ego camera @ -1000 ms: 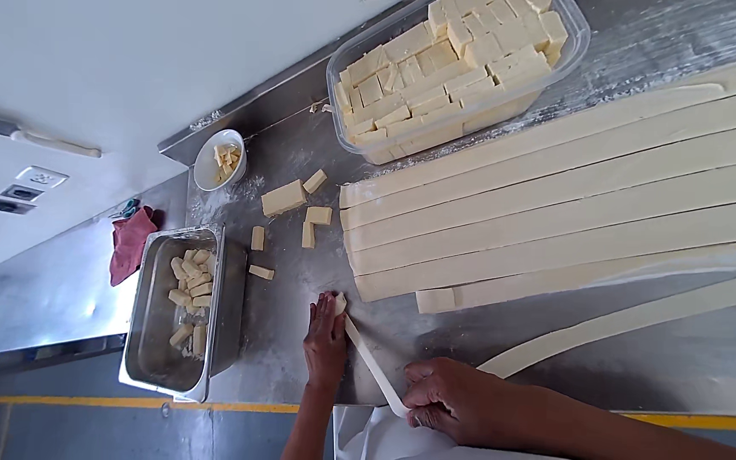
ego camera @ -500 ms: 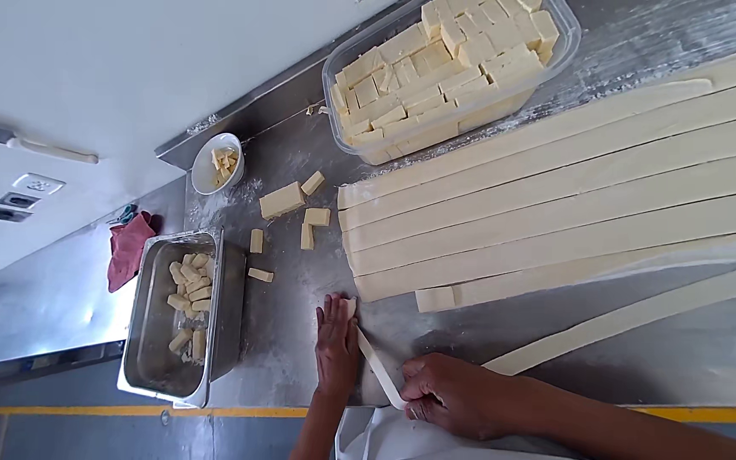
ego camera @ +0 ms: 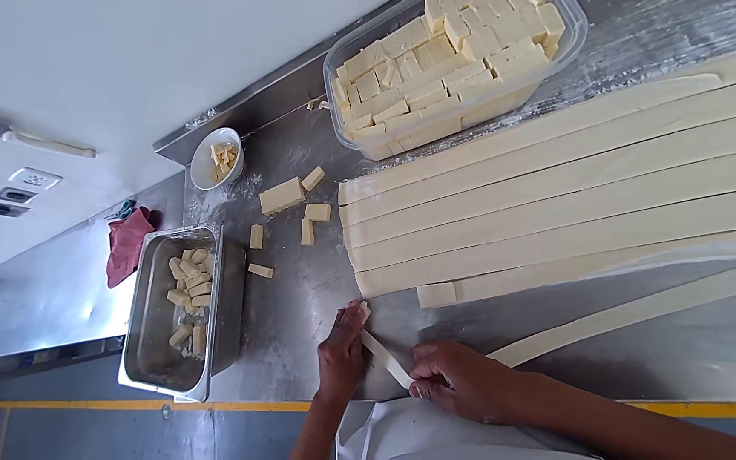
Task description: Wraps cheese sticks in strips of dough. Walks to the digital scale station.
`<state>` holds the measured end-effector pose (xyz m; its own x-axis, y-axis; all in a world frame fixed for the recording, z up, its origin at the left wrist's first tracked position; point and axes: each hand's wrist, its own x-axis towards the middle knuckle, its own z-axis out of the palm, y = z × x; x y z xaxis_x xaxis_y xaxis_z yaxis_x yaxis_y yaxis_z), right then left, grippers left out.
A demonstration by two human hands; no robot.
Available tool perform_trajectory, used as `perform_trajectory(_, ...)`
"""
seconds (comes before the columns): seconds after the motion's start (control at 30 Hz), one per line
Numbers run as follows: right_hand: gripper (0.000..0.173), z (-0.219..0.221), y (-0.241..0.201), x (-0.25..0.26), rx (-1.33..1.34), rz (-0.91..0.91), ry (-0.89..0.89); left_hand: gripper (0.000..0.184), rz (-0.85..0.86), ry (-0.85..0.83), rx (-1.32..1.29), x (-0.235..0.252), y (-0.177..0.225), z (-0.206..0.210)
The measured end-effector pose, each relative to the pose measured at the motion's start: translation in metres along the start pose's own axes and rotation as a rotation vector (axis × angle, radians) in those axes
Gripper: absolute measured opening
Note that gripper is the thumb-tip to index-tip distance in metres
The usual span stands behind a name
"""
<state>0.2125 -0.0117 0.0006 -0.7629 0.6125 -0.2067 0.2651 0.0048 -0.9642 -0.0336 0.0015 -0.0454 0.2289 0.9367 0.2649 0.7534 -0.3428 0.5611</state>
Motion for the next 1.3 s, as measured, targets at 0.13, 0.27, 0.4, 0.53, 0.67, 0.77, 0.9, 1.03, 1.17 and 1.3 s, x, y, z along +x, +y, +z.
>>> perform_trajectory(0.13, 0.034, 0.001, 0.000, 0.000, 0.011, 0.017, 0.003, 0.044, -0.100, 0.017, -0.035, -0.002, 0.000, 0.008)
perform_trajectory(0.27, 0.034, 0.001, 0.003, -0.002, 0.007, 0.044, 0.000, 0.027, -0.077, 0.092, 0.027, 0.002, -0.003, 0.008)
perform_trajectory(0.4, 0.033, 0.000, 0.005, -0.001, 0.017, 0.059, -0.011, 0.031, 0.038, -0.025, 0.067, -0.008, 0.006, 0.002)
perform_trajectory(0.53, 0.035, 0.001, 0.004, 0.002, 0.032, 0.096, -0.054, 0.039, -0.104, -0.007, -0.010, -0.008, 0.006, 0.001)
perform_trajectory(0.67, 0.035, 0.001, 0.005, 0.000, 0.036, 0.171, 0.002, 0.041, -0.095, 0.029, -0.015, -0.010, 0.012, 0.017)
perform_trajectory(0.77, 0.034, 0.002, 0.006, -0.001, 0.060, 0.232, 0.026, 0.032, -0.063, 0.053, 0.057, -0.007, 0.012, 0.016)
perform_trajectory(0.9, 0.033, 0.000, 0.006, 0.001, 0.092, 0.274, 0.009, 0.034, -0.029, -0.061, 0.017, -0.012, 0.021, 0.007)
perform_trajectory(1.03, 0.036, 0.000, 0.006, 0.003, 0.109, 0.314, 0.010, 0.047, -0.153, -0.063, 0.062, -0.009, 0.028, 0.006)
perform_trajectory(1.17, 0.039, -0.002, 0.006, 0.005, 0.135, 0.377, 0.061, 0.039, -0.242, -0.040, -0.078, -0.006, 0.039, 0.005)
perform_trajectory(1.3, 0.038, -0.009, 0.013, 0.004, 0.198, 0.375, 0.137, 0.027, -1.002, 0.023, -1.014, 0.028, 0.045, -0.028)
